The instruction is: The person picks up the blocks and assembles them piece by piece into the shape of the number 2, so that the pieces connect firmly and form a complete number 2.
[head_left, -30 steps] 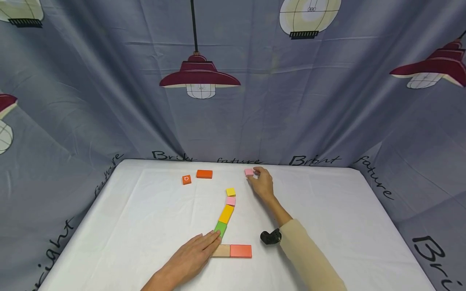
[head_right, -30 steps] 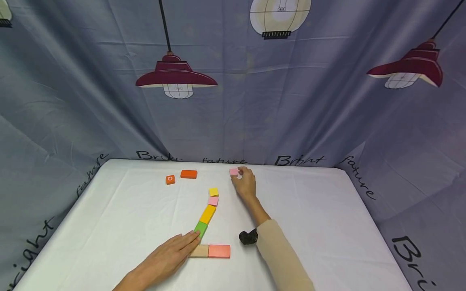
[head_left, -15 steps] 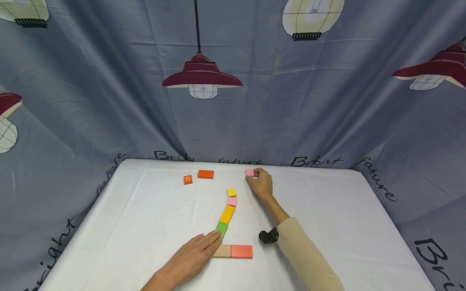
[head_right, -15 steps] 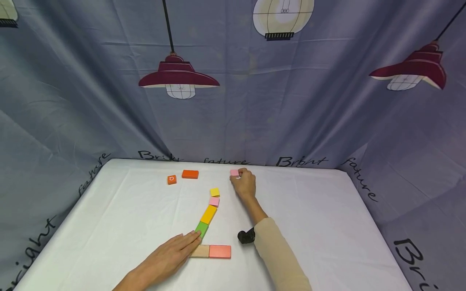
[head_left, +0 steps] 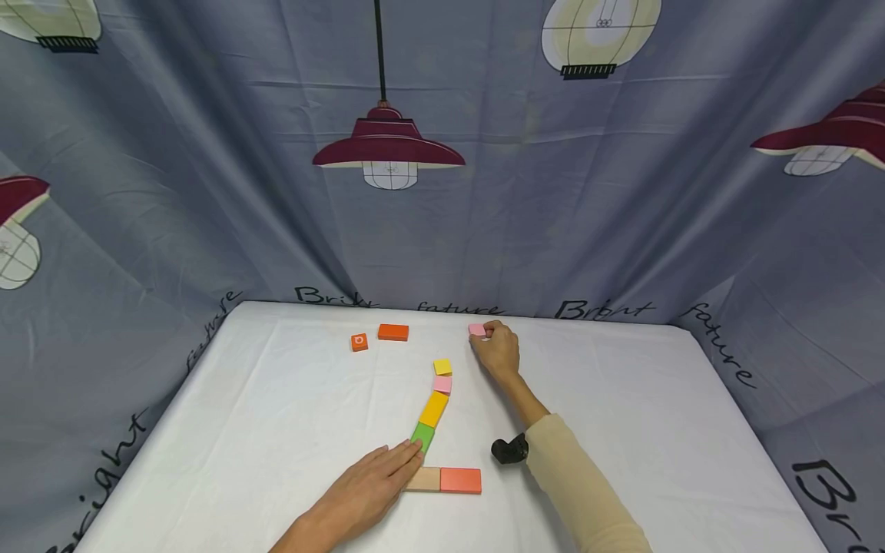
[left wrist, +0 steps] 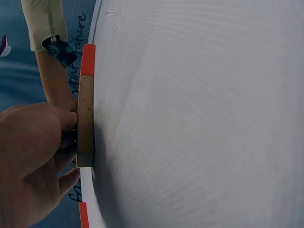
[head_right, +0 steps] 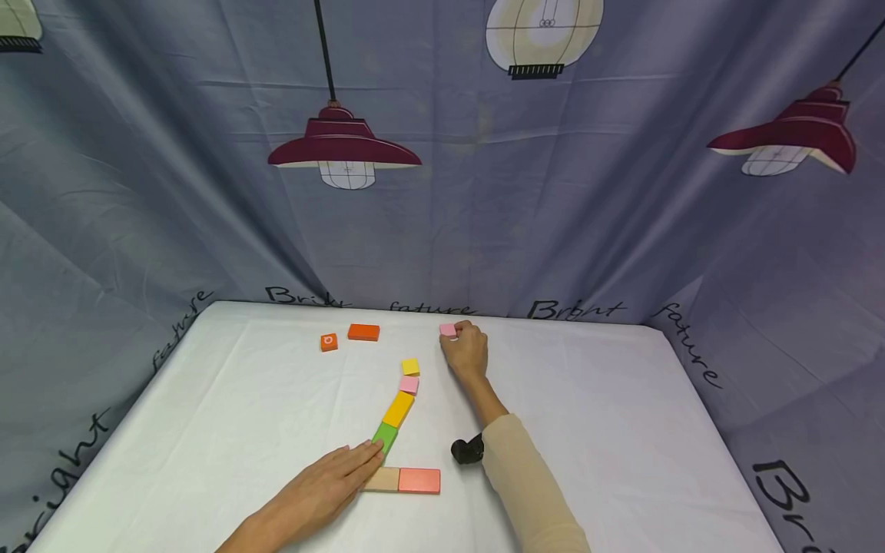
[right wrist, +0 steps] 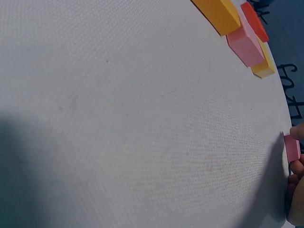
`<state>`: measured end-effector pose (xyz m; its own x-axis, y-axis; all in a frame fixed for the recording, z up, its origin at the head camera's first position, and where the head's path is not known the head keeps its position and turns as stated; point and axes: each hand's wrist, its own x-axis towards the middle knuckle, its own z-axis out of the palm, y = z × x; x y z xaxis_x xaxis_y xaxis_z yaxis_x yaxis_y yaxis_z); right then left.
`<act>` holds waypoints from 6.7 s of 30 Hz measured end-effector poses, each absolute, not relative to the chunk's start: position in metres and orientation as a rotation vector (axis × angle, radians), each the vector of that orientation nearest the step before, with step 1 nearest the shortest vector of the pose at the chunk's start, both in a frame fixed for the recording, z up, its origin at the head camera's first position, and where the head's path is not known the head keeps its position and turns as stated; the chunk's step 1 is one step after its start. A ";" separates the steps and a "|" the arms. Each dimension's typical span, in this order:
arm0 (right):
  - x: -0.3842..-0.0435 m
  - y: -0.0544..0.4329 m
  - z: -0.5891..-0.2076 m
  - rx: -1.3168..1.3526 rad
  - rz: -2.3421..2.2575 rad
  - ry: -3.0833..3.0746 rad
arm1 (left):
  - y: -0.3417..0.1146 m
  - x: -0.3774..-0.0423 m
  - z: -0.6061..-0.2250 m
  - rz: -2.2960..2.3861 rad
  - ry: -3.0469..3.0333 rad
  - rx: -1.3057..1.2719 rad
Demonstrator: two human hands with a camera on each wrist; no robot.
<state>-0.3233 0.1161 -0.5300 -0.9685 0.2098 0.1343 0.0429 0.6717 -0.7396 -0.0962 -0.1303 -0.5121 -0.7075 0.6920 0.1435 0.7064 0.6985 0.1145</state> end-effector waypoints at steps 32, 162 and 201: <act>-0.314 0.100 -0.528 0.376 1.385 -2.793 | -0.131 -0.097 -0.513 -0.242 -2.840 -1.160; -0.269 0.098 -0.514 1.068 0.155 -2.991 | -0.131 -0.097 -0.517 -0.217 -2.744 -1.148; -0.261 0.099 -0.522 1.165 0.114 -3.012 | -0.153 -0.184 -0.492 -1.025 -2.892 -0.791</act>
